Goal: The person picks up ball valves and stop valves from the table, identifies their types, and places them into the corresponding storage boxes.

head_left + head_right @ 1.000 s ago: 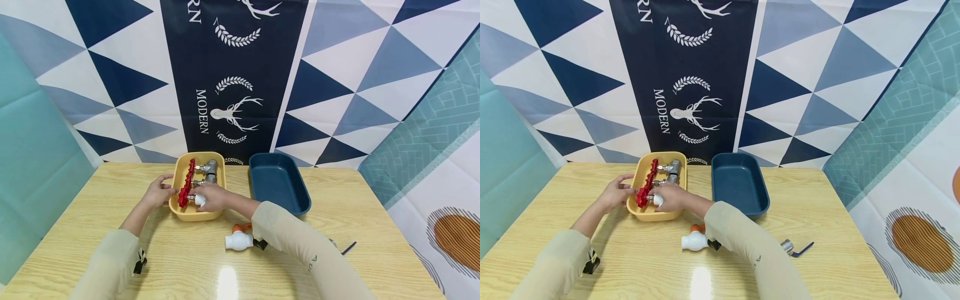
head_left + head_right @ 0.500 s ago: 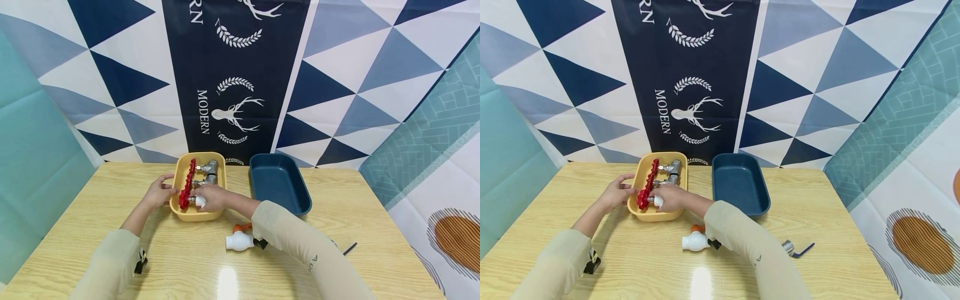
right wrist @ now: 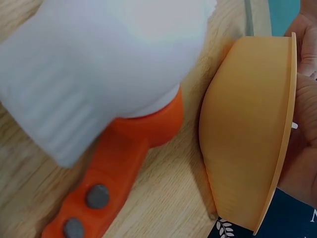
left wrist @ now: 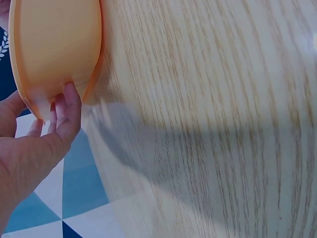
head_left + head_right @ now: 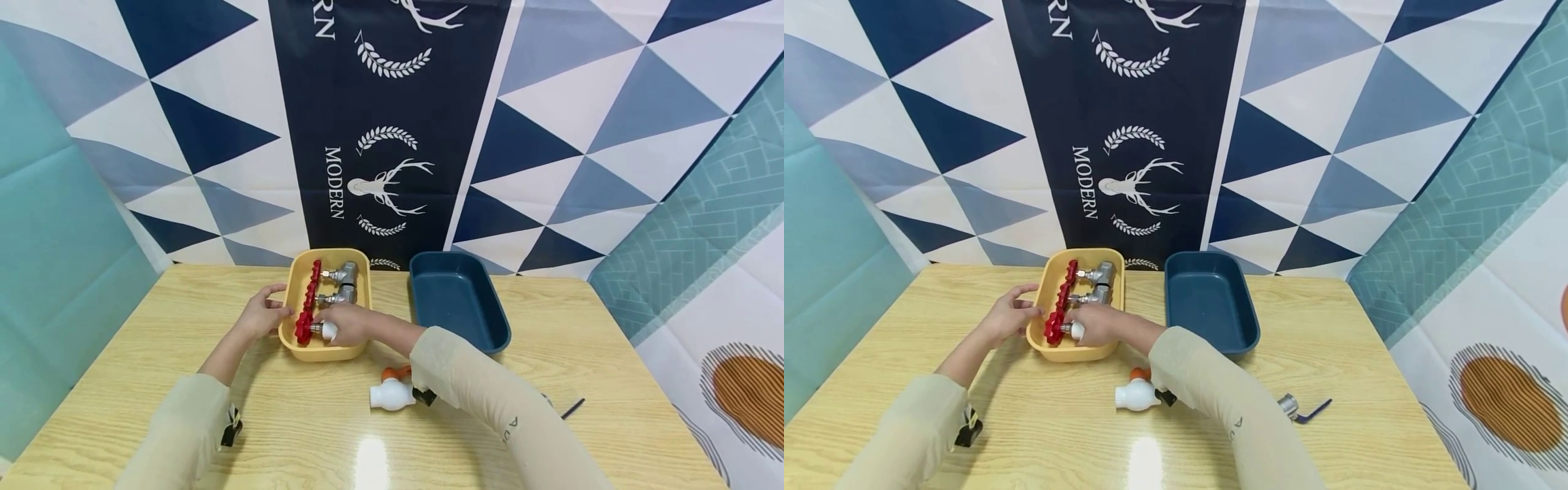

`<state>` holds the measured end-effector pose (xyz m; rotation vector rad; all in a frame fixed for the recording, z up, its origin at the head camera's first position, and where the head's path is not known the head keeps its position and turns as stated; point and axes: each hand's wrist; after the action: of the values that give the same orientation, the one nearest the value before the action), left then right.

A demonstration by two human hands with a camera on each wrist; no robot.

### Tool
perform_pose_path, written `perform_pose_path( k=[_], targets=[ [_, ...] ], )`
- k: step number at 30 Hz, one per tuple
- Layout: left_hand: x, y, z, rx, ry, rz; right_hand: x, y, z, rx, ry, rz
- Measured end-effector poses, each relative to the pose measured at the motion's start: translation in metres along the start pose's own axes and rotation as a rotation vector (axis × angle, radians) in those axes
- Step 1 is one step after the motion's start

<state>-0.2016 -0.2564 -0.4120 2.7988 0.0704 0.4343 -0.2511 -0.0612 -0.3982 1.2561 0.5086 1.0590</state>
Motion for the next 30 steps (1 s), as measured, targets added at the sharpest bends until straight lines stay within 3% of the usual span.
perform_pose_path(
  k=[20, 30],
  targets=[
    [-0.0037, 0.0007, -0.0007, -0.009, 0.012, -0.006, -0.005, 0.002, -0.0022, 0.104, -0.031, 0.095],
    [-0.0025, 0.0003, -0.0007, 0.009, 0.019, -0.002, -0.0043, 0.0011, -0.0017, 0.114, -0.022, 0.093]
  ],
)
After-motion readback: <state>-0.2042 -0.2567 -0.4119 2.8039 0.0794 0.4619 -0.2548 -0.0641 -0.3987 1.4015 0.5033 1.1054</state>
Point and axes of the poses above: each hand's wrist, its own x-axis away from the middle knuckle, its own y-axis out of the back of the hand, z = x × y, and after that the axes turned 1 degree about y, right-handed
